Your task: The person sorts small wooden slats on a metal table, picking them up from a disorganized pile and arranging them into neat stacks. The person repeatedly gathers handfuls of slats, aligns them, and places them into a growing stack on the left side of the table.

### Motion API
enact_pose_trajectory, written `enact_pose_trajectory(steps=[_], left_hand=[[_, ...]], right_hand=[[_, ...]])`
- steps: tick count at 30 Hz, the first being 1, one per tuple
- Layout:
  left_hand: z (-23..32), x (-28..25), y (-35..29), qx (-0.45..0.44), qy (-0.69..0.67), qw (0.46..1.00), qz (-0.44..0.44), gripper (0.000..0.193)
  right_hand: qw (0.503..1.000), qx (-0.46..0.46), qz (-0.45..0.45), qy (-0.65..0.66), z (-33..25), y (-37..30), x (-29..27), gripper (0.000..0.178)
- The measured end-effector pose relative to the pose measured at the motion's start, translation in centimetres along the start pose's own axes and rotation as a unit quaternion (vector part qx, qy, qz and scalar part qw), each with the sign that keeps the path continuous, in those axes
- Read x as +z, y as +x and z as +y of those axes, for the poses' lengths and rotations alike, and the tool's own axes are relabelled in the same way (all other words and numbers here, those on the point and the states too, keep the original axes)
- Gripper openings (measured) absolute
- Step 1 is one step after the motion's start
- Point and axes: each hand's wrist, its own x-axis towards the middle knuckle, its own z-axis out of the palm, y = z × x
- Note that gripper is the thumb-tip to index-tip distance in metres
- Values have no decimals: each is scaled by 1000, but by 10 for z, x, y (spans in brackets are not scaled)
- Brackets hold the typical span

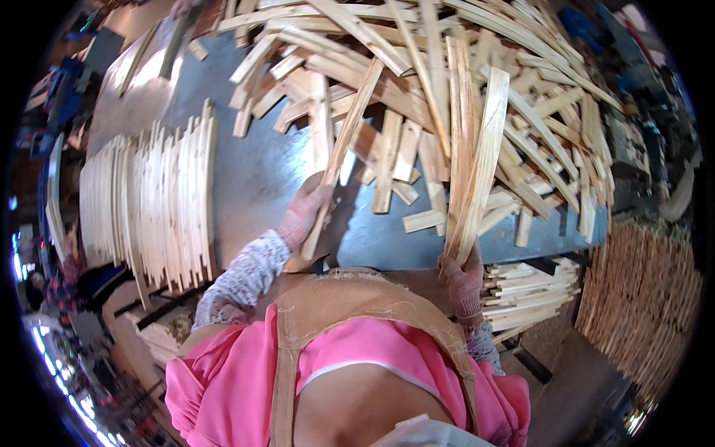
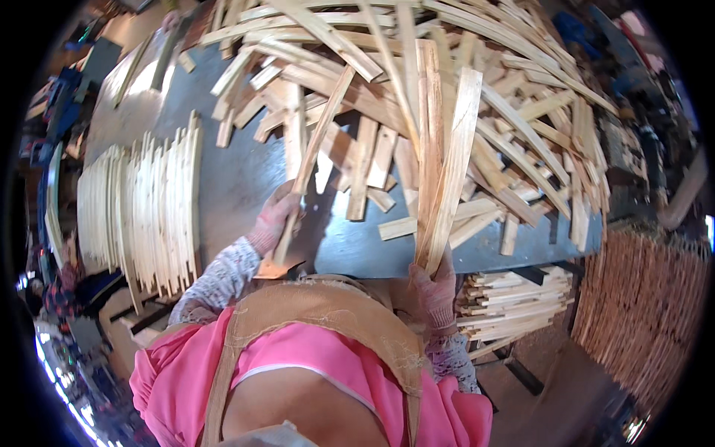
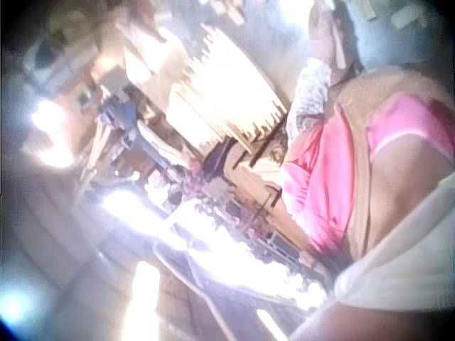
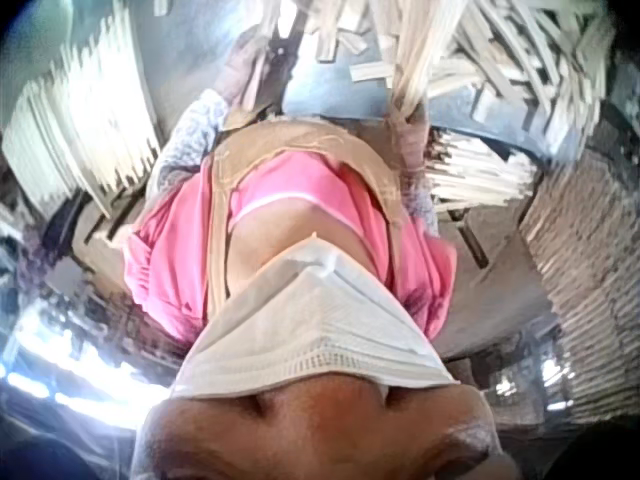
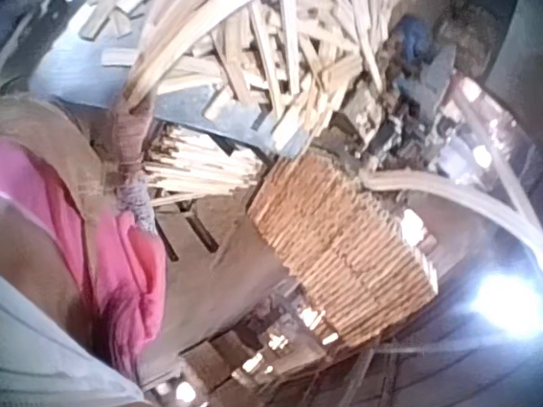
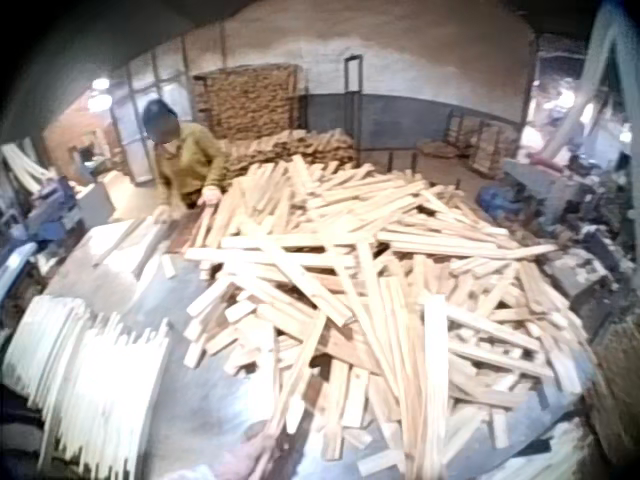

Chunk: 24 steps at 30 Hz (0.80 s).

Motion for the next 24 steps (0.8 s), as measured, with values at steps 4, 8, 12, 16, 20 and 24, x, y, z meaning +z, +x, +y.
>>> enact_pose_trajectory(steps=[4, 8, 12, 16, 20, 24], left_hand=[[7, -73, -65, 61, 60, 994, -68, 60], [22, -41, -58, 56, -178, 981, -50, 65], [-10, 17, 5, 180, -13, 980, 89, 50], [-89, 14, 60, 419, 376, 813, 150, 47], [-46, 53, 49, 268, 52, 962, 7, 71], [-4, 56, 82, 370, 60, 926, -29, 83]], right_hand=[[997, 3, -73, 15, 4, 26, 36, 65], [988, -26, -154, -14, -4, 45, 93, 57], [951, -107, -226, -182, 23, 61, 153, 68], [958, -46, -250, -130, -11, 59, 150, 82], [958, -36, -253, -130, 4, 74, 121, 81], [923, -226, -221, -220, -33, 127, 132, 77]])
